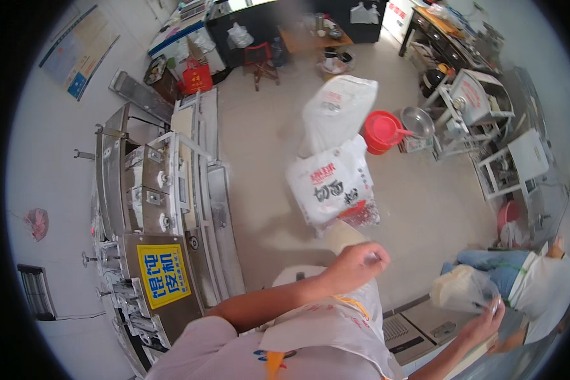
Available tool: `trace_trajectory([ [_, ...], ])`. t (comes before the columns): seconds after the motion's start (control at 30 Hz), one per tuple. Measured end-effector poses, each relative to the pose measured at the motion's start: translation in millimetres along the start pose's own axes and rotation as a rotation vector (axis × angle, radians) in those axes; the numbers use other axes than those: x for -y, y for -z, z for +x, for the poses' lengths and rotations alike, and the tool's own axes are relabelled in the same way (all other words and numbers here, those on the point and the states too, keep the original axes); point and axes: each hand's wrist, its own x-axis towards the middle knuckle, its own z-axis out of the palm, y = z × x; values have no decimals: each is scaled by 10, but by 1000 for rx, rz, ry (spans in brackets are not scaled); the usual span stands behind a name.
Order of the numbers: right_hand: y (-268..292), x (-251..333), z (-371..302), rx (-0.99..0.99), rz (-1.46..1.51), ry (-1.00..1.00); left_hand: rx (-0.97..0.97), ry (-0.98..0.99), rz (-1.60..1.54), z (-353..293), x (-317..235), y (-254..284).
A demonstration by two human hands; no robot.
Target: The person mixes flour and water by hand in a bowl, transfers the mixture to a work surface, and then folds individual portions of dough.
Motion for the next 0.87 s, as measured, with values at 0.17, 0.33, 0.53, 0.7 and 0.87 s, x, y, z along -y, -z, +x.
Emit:
trace_trajectory([
  [0.17, -2367, 949, -115, 385, 241, 6, -384, -3, -79, -21, -71, 1960],
  [0.33, -4827, 1738, -615, 593, 384, 1, -619, 13, -19, -183, -362, 4069],
  [0.53, -7649, 2970, -1214, 790, 459, -14, -776, 97, 45, -92, -619, 6221],
  [0.7, -9916, 4044, -1370, 925, 496, 25, -892, 6, 101, 307, -1109, 8096],
  [0.87, -12022, 5118, -1730, 1003, 577, 118, -915, -37, 69, 856, -1668, 10060],
])
